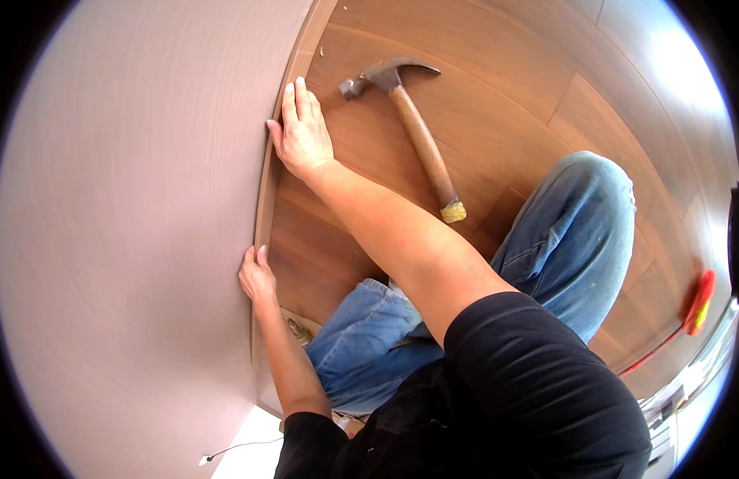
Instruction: The person cuts a piece of wood using a miter saw on a balcony, carries it inside, and attaches it to the wall at the floor level using a hammer and a pneumatic nail gun.
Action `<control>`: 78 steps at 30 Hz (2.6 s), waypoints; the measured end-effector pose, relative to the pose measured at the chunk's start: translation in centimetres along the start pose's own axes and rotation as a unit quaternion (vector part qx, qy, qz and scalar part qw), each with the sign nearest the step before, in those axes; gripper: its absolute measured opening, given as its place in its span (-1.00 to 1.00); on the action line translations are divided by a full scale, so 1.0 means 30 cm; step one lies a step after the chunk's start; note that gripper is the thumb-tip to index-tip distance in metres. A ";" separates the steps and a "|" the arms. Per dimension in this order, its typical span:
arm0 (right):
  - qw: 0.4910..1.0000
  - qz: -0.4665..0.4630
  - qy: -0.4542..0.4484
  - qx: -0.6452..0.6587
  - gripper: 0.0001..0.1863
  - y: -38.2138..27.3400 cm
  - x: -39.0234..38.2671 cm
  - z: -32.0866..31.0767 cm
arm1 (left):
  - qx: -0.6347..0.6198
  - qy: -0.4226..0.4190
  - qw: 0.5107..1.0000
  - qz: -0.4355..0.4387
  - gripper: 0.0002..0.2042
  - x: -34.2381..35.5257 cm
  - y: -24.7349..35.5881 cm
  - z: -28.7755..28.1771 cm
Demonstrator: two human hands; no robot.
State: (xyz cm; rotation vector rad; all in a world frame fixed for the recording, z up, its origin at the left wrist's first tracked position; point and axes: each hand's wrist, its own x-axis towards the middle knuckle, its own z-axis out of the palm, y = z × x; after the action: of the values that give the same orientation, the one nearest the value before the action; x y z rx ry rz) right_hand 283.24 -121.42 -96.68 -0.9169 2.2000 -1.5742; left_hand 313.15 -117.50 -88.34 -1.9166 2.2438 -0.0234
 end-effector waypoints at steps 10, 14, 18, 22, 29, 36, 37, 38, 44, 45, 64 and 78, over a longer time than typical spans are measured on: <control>0.998 0.019 -0.044 0.028 -0.22 -0.003 0.001 -0.033 | -0.007 -0.004 1.000 0.012 -0.58 -0.007 -0.053 0.000; 0.998 0.024 -0.062 0.016 -0.20 0.001 0.008 -0.041 | -0.003 -0.001 0.999 0.034 -0.58 0.000 -0.040 -0.014; 0.998 0.027 -0.063 0.008 -0.19 0.002 0.012 -0.037 | -0.001 -0.008 0.999 0.035 -0.57 0.014 -0.049 -0.018; 0.997 0.028 -0.062 0.028 -0.19 -0.001 0.004 -0.034 | 0.013 -0.017 1.000 0.018 -0.55 0.022 -0.065 -0.008; 0.998 0.023 -0.052 0.006 -0.20 -0.013 0.005 -0.025 | 0.035 -0.032 0.999 -0.016 -0.54 0.026 -0.044 -0.027; 0.999 0.021 -0.047 0.003 -0.22 -0.012 0.004 -0.025 | 0.060 -0.071 0.996 -0.014 -0.55 0.036 -0.025 -0.058; 0.999 0.021 -0.046 0.003 -0.22 -0.016 0.008 -0.023 | 0.057 -0.066 0.996 -0.011 -0.56 0.036 -0.031 -0.055; 0.999 0.013 -0.042 -0.001 -0.22 -0.014 0.006 -0.021 | 0.054 -0.064 0.996 -0.007 -0.56 0.033 -0.037 -0.048; 0.998 0.019 -0.059 -0.008 -0.22 -0.012 -0.001 -0.018 | 0.044 -0.049 0.998 -0.016 -0.57 0.028 -0.047 -0.030; 0.998 0.017 -0.053 -0.004 -0.22 -0.012 -0.001 -0.017 | 0.043 -0.050 0.998 -0.015 -0.57 0.029 -0.046 -0.028; 1.000 0.008 -0.026 -0.002 -0.23 -0.033 0.013 -0.010 | -0.412 -0.066 0.864 -0.281 -0.60 -0.077 -0.297 0.033; 0.998 0.006 -0.047 -0.052 -0.23 -0.021 0.001 -0.024 | -0.705 -0.058 0.561 -0.430 -0.55 -0.060 -0.403 0.262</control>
State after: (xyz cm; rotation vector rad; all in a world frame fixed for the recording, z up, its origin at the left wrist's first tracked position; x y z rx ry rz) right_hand 283.03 -121.03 -95.83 -0.9850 2.2356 -1.3932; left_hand 326.45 -116.85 -94.18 -3.1460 0.6086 2.1912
